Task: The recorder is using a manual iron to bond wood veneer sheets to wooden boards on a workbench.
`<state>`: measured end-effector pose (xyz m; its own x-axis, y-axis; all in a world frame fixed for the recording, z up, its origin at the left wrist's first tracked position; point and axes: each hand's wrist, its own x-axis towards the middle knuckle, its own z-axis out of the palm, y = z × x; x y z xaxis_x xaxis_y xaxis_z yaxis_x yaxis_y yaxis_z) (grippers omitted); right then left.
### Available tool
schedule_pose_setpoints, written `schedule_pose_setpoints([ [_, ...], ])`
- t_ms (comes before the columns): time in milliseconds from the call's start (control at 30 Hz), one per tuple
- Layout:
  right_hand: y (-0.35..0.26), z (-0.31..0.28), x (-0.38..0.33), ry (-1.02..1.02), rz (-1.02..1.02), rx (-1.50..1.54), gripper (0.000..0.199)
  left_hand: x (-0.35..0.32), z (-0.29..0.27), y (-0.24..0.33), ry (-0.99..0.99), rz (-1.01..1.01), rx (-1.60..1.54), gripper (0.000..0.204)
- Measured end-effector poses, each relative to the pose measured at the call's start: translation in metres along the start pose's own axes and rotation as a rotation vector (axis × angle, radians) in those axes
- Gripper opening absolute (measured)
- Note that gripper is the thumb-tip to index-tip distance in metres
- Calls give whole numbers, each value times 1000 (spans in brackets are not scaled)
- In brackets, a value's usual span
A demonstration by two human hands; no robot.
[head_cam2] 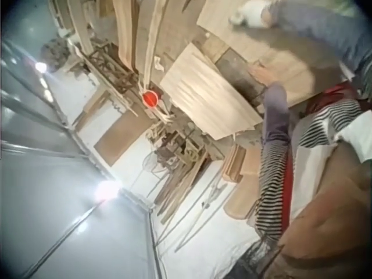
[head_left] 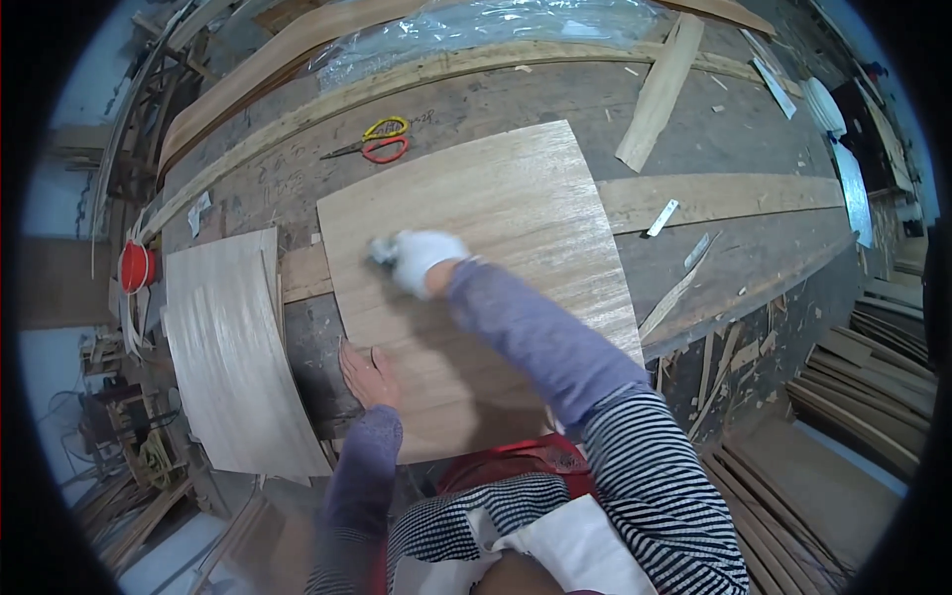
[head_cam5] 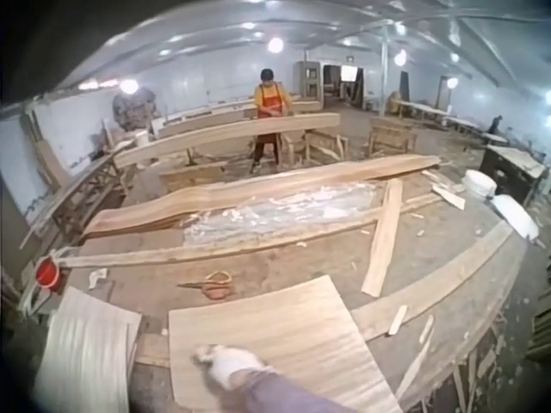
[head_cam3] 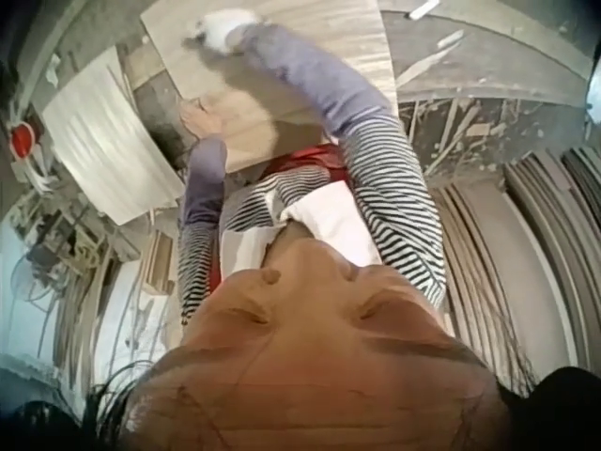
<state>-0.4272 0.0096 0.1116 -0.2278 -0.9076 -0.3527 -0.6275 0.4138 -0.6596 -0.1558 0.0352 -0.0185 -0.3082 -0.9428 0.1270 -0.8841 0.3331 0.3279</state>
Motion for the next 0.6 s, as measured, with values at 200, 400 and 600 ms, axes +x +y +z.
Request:
schedule_pose_setpoints([
  [200,170,-127,3,406,599,20,33,6,-1,-1,-11,-43,-23,63],
  [400,215,-123,35,626,677,219,28,7,-3,2,-26,-58,-38,65],
  [600,48,-40,107,316,255,-45,29,8,-8,4,-26,-62,-21,62],
])
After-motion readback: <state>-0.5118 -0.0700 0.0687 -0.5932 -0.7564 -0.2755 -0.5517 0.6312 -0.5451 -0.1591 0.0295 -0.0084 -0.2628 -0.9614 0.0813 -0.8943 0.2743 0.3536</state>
